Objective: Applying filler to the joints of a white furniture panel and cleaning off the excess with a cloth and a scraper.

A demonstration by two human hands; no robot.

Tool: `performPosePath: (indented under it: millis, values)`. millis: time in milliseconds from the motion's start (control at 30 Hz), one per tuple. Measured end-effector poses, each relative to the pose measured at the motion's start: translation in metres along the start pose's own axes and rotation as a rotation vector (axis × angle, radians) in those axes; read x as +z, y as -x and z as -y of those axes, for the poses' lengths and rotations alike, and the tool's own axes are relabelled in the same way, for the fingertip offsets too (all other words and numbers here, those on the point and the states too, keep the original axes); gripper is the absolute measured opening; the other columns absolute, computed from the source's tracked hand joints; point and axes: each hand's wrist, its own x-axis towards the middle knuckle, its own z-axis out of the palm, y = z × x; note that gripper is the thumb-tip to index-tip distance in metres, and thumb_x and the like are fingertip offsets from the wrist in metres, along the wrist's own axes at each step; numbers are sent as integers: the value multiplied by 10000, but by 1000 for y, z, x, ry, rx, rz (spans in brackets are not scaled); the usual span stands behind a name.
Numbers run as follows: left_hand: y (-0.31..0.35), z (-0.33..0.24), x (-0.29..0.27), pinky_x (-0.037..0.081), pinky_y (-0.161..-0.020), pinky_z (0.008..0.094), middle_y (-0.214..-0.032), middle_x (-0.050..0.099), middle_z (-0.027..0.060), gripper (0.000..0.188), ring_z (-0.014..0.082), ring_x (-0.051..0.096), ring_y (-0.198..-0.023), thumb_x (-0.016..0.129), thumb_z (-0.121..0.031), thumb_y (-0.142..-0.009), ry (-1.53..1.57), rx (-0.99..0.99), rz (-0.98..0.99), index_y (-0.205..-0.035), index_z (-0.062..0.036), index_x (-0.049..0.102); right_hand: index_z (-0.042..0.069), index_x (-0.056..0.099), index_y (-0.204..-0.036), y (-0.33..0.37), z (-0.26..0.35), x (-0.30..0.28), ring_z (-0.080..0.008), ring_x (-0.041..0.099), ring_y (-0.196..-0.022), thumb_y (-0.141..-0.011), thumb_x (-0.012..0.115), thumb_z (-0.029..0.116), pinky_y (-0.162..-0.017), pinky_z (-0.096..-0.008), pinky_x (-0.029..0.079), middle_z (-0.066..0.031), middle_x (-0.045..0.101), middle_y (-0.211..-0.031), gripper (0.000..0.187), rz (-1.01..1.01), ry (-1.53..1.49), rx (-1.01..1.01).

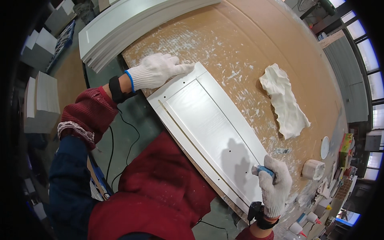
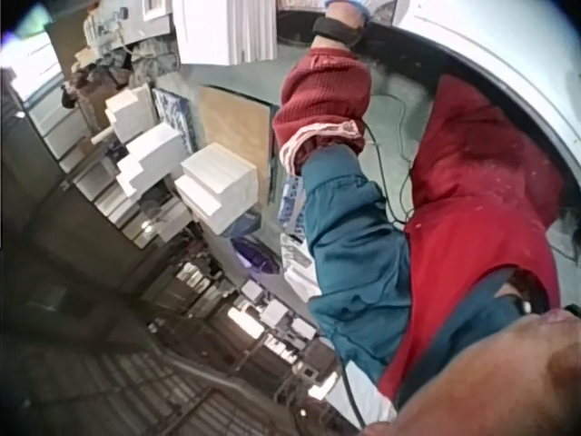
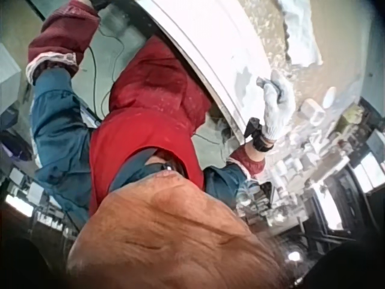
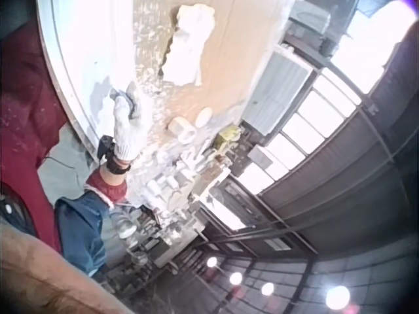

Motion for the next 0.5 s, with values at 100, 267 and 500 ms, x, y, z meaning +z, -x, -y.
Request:
performPosePath:
  millis: [100,267,500]
  values:
    - [-2,-5,-3,520,-850,393,-1067,589,126,418,297,618,-960,378,-185,-1017,-20,-16,35,-1427,-257,417,-54,591,-1107,11,-7,1,-196,683,-818,-805,545,-11,-734,-284,512,-98,602,-945,309,-36,-45,-21]
    - [-1,-11,-1,517,-861,391,-1066,586,117,426,281,608,-985,405,-161,-1005,-49,-37,5,-1425,-229,425,-77,604,-1080,20,-9,10,-200,692,-801,-793,554,-59,-711,-275,522,-115,598,-975,291,-92,-131,-16]
    - [15,-6,-2,521,-837,388,-1022,586,102,386,279,611,-971,456,-168,-969,-38,-5,-64,-1349,-202,508,-76,561,-1168,37,-19,12,-201,678,-836,-830,523,-22,-712,-270,502,-117,627,-975,345,-45,-90,-15]
